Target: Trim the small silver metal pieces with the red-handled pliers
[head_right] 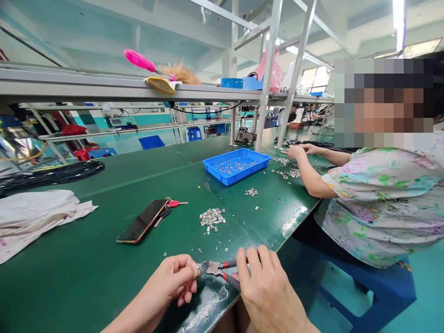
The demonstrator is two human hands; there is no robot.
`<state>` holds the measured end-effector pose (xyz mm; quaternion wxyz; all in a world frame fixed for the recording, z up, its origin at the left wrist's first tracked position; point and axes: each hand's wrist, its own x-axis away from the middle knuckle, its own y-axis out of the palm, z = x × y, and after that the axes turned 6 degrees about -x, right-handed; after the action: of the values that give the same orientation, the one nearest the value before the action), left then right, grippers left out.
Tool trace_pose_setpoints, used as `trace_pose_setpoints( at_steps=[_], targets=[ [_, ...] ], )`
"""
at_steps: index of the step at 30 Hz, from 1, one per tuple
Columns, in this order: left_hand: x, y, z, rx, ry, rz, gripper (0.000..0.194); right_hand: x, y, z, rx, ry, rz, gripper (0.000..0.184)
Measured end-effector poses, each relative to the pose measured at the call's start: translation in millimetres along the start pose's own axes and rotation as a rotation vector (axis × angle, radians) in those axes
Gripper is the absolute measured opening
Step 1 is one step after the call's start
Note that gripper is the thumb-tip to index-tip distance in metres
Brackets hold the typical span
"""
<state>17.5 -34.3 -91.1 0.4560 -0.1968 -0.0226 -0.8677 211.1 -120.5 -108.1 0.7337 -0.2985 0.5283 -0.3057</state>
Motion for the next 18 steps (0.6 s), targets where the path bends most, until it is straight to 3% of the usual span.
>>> trace_pose_setpoints(
  at_steps=[7, 10, 13, 16, 18],
  targets=[
    [1, -1.0, 0, -0.033, -0.006, 0.002, 0.009, 2, 1, -2, 0.021, 0.008, -0.006, 0.028],
    [2, -2.4, 2, -0.073, -0.014, 0.003, 0.011, 4, 4, 1, -0.092, 0.010, -0.034, 0.021],
    [3, -3.8, 4, -0.097, -0.004, -0.029, 0.011, 7, 8, 7, -0.369, 0.103, -0.210, 0.005],
    [3, -5.7, 5, -0.077, 0.002, -0.075, 0.012, 8, 10, 10, -0.566, 0.195, -0.442, 0.019],
    [3, -7.0, 5, -0.057, -0.009, -0.088, 0.014, 8, 10, 9, -0.544, 0.194, -0.426, 0.015]
  ],
)
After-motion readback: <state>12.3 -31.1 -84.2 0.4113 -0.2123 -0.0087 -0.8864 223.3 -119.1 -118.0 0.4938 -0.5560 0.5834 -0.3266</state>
